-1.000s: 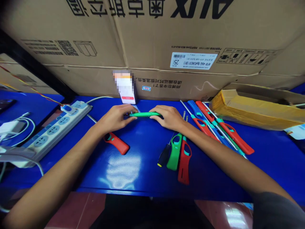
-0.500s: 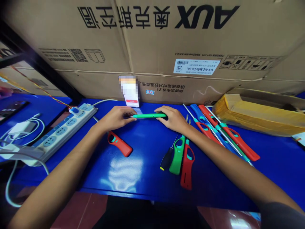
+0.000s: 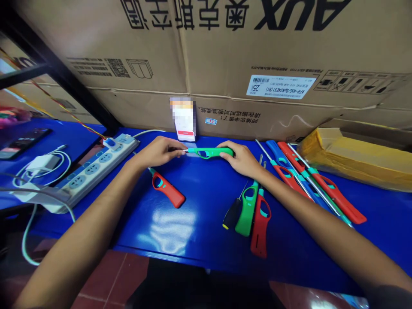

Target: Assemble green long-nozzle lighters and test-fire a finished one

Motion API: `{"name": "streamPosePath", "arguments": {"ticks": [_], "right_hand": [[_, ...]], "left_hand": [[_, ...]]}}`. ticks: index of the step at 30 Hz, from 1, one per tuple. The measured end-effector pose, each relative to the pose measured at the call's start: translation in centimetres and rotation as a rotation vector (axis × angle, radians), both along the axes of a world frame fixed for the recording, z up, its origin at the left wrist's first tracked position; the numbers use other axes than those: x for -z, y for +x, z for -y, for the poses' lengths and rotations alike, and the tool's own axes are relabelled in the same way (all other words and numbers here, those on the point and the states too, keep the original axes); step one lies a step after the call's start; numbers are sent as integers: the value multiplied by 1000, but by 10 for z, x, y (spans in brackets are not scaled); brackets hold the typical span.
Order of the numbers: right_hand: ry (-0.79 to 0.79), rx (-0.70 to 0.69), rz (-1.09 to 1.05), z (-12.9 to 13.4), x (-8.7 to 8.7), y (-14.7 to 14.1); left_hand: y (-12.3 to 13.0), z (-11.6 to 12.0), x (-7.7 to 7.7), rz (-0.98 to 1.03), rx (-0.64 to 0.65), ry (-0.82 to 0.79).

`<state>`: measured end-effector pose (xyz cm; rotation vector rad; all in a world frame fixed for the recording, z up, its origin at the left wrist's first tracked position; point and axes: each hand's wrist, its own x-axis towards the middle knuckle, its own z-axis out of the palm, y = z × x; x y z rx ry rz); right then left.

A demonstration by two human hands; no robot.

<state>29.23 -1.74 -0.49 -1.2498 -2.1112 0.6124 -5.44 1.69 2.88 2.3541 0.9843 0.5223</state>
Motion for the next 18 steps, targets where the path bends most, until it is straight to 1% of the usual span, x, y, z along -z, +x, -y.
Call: {"name": "streamPosePath", "arguments": {"ticks": [3,6,9,13,16,18], "right_hand": [[-5,-31,3,1,1,-1],[-19,-50,22,2,2,-3],[-26,-77,41,2,0,-3],[-34,-118,79,3,-5,-1],[37,-161,159,7,-8,-2],[107,-188,236,9,-9,-3]], "left_hand": [[1,-1,3,17,-12,4],[0,-1,4,7,-22,-30],[-1,0,1,-35,-22,-54],[-3,2,-5,-129,4,7],[-6,1,-8,-125,14,65],[-10,0,-9,-119,5,49]]}}
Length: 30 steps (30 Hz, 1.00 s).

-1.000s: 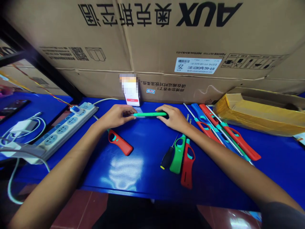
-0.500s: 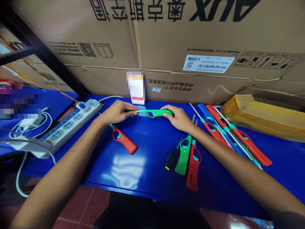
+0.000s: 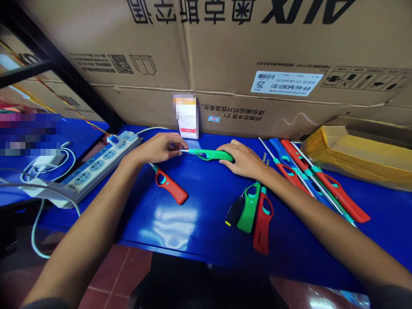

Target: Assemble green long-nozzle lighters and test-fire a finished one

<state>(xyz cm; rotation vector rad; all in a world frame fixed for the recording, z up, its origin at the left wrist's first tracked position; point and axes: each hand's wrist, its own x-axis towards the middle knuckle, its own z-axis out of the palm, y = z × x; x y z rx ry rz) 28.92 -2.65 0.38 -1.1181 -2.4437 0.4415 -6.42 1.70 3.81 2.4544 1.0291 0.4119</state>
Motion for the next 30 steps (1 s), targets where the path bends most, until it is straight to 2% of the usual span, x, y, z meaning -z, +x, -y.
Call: {"name": "streamPosePath", "arguments": {"ticks": [4,8,15,19,24,30], "right_hand": [[79,-35,83,2,1,-3],[58,-43,74,0,3,-2],[27,-28,-5,-4,2,4],[-31,59,-126,-6,1,5],[-143,25,-214,-12,2,6],[-203,71,-245,-18,3,11]], "left_hand": [[-9,-4,-1,-46,1,-109],[-12,-6,0,-67,9,-179],[-10,-5,-2,-73,-20,-167],[-11,-6,-4,-53,0,-167],[-14,-11,1,-90,11,-199],[-16,-12,1,-90,7,-199]]}}
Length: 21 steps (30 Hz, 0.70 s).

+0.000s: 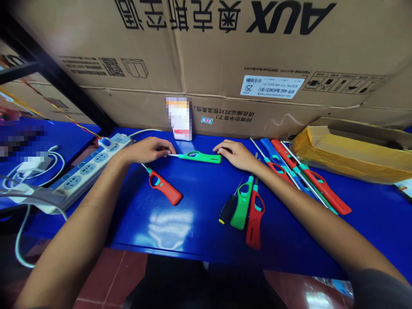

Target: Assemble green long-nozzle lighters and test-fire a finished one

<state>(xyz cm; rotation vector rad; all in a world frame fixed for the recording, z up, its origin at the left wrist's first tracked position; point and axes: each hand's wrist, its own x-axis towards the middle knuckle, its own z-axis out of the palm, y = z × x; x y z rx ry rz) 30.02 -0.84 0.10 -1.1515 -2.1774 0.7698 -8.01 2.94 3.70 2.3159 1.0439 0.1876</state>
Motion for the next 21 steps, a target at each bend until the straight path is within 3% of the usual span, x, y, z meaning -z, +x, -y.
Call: {"name": "streamPosePath", "arguments": {"ticks": [9,14,18,21], "right_hand": [[5,-106,113,2,-8,5],[39,-91,141,5,-6,1],[78,-96,175,5,-1,-3],[85,-92,179,6,-9,-2]], "left_hand": [[4,6,-7,-71,-43,127],[10,10,-8,-41,-18,145],[21,16,-4,-1,15,243],[36,22,2,56,63,308]]}}
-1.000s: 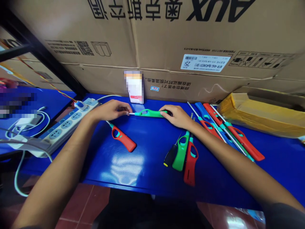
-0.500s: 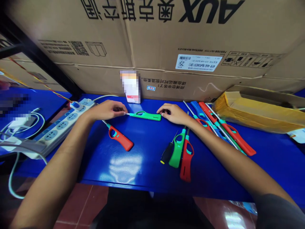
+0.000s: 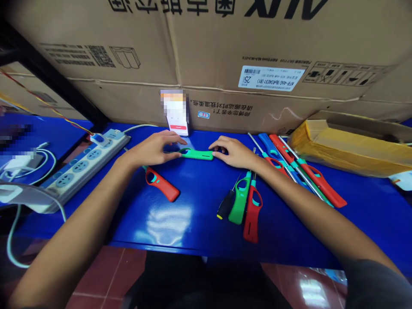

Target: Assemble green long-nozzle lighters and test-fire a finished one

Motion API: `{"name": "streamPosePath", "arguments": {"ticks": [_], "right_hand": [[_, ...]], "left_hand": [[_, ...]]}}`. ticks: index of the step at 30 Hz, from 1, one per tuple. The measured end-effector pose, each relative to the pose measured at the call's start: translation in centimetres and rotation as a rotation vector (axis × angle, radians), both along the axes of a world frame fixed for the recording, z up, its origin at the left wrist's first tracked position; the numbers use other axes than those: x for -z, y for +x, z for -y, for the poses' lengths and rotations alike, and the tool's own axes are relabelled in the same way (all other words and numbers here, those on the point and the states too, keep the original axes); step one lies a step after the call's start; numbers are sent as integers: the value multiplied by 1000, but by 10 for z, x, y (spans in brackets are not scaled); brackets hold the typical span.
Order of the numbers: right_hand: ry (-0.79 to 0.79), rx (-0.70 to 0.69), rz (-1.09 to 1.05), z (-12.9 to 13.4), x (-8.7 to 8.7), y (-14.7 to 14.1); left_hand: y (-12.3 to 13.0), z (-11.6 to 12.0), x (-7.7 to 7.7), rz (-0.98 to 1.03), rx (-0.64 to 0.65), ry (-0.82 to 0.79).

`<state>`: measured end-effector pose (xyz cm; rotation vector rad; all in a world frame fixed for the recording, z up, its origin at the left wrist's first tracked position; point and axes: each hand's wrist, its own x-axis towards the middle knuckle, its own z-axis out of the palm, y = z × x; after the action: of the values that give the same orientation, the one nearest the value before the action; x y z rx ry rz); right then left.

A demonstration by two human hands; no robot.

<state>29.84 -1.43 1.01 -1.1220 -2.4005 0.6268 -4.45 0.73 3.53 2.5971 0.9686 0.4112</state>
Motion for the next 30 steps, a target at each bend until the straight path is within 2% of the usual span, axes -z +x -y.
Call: {"name": "streamPosePath", "arguments": {"ticks": [2,4,7,9,13,20,23,27,30], "right_hand": [[7,-12,1,4,-15,4],[-19,-125,51,12,-35,8],[-278,-428,226,31,-58,8],[-373,-511,345,44,-63,3],[-326,-559,483,55,-57,-11],[-400,-568,380,47,-56,-11],[-321,-517,458,59,-56,-15],[-175,-460,485,80,-64,-17],[-264,-404,353,74,-72,-14]], "left_hand": [[9,4,5,19,38,9],[15,6,9,13,60,7],[19,5,15,-3,80,-10],[19,3,18,-7,87,-14],[16,-1,20,-8,70,7],[17,2,16,-30,54,5],[20,6,16,-6,24,22],[27,14,10,113,-124,78],[32,22,2,293,-142,-10]]}}
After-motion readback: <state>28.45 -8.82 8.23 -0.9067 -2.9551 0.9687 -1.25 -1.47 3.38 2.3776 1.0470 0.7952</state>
